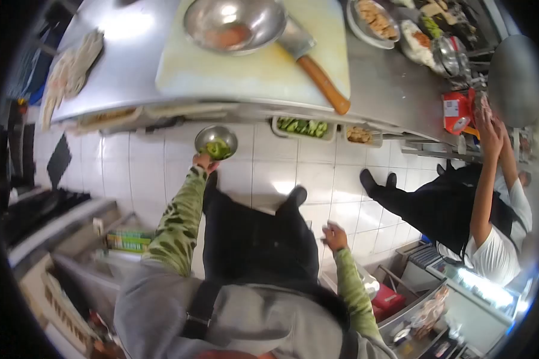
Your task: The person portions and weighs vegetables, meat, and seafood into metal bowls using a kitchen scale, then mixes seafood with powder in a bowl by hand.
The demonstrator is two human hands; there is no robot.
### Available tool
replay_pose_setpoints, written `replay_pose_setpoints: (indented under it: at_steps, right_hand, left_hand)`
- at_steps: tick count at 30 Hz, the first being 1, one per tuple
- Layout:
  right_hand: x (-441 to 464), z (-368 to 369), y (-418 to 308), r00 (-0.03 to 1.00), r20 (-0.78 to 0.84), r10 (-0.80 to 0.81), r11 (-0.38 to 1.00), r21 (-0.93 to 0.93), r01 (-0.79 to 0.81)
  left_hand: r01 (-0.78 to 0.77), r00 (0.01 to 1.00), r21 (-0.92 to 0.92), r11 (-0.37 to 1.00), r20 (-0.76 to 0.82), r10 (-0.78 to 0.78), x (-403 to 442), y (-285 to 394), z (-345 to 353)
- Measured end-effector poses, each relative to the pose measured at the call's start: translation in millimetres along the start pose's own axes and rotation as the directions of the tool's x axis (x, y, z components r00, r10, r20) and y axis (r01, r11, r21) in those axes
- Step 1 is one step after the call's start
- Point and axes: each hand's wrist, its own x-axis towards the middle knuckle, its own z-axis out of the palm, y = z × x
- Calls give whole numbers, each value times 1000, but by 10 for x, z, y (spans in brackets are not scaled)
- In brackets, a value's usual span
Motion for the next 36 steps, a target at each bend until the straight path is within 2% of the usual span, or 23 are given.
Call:
replay_pose_setpoints:
  at_steps: [4, 7, 10, 11, 14, 16, 18, 19, 20, 21, 22, 23, 24, 25, 26, 27, 29, 30, 31, 33, 34, 35, 36]
  right_hand:
    - [-472, 6, 661, 970, -148, 194, 979, -27, -200]
    - [-672, 66, 1068, 910, -170, 378, 922, -22, -387]
    - [-1138, 210, 1028, 839, -134, 528, 849, 75, -522]
    - [-1161, 194, 1040, 831, -101, 547, 837, 76, -542]
    - [-976, 145, 1250, 840, -55, 539, 837, 141, -528]
    - [-711, -94, 1364, 846, -23, 532, 837, 163, -522]
    - [-362, -435, 1387, 882, -7, 471, 860, 224, -458]
    - [-275, -621, 1441, 893, -14, 451, 859, 278, -429]
    - [-227, -798, 1530, 897, -28, 441, 846, 347, -405]
    - [-126, -1024, 1527, 916, -34, 401, 874, 316, -370]
    - [14, -1236, 1554, 951, -74, 301, 945, 160, -286]
    - [118, -1459, 1604, 955, -86, 283, 944, 199, -262]
    - [273, -1669, 1605, 961, -68, 270, 937, 249, -245]
    - [622, -1783, 1942, 985, -163, 58, 998, 29, -54]
    - [474, -2057, 1474, 981, -178, 79, 980, 196, -44]
    - [601, -2225, 1431, 978, -200, 60, 981, 192, -21]
    - [671, -2481, 1208, 964, -264, 19, 986, 165, 26]
    - [668, -2655, 944, 955, -296, -1, 988, 147, 46]
    - [847, -2713, 880, 920, -366, -141, 986, 35, 165]
    - [991, -2757, 615, 830, -449, -330, 943, -124, 308]
    - [626, -2831, 97, 802, -433, -412, 902, -69, 426]
    - [571, -2787, -173, 588, -474, -655, 739, -242, 629]
    - [340, -2788, -568, 591, -419, -689, 694, -146, 705]
  left_hand:
    - [55, 997, -171, 984, 63, -44, 1102, 311, 287]
    - [-8, 918, -134, 991, 393, 60, 1847, 584, 484]
    - [299, 952, -207, 932, 131, -276, 1970, 579, 577]
    - [302, 951, -92, 949, 98, -293, 1885, 509, 534]
    - [136, 867, 494, 859, 361, -344, 1153, -64, 518]
    - [-68, 792, 546, 835, 539, -288, 26, -406, 682]
    - [-451, 672, 520, 725, 733, -108, -1992, 58, 1315]
    - [-534, 615, 378, 756, 788, 41, -2472, 193, 1455]
    - [-762, 518, 228, 606, 777, 359, -2809, 383, 1545]
    - [-926, 316, 93, 366, 724, 614, -3014, 617, 1658]
    - [-870, 444, 26, 493, 476, 759, -3137, 905, 1813]
    - [-857, 478, -103, 506, 213, 852, -3264, 1221, 2018]
    - [-813, 582, 16, 582, -2, 813, -3573, 1595, 2245]
    - [-823, 560, 76, 564, -64, 826, -3490, 1826, 2331]
    - [-786, 613, 83, 613, -28, 790, -3066, 2112, 2249]
    - [-752, 656, 92, 653, 9, 754, -2644, 2331, 2209]
    - [-791, 601, -162, 590, -21, 799, -2516, 2380, 2225]
    - [-830, 557, -88, 551, -61, 828, -2667, 2351, 2230]
    - [-893, 450, 56, 447, 88, 889, -2835, 2279, 2178]
    - [-937, 349, 86, 339, 193, 917, -3222, 1993, 2205]
    - [-936, 353, 100, 338, 261, 898, -3691, 1772, 2371]
    - [-931, 365, 124, 344, 324, 873, -4129, 1449, 2503]
    - [-919, 393, 143, 367, 400, 828, -4395, 1184, 2654]
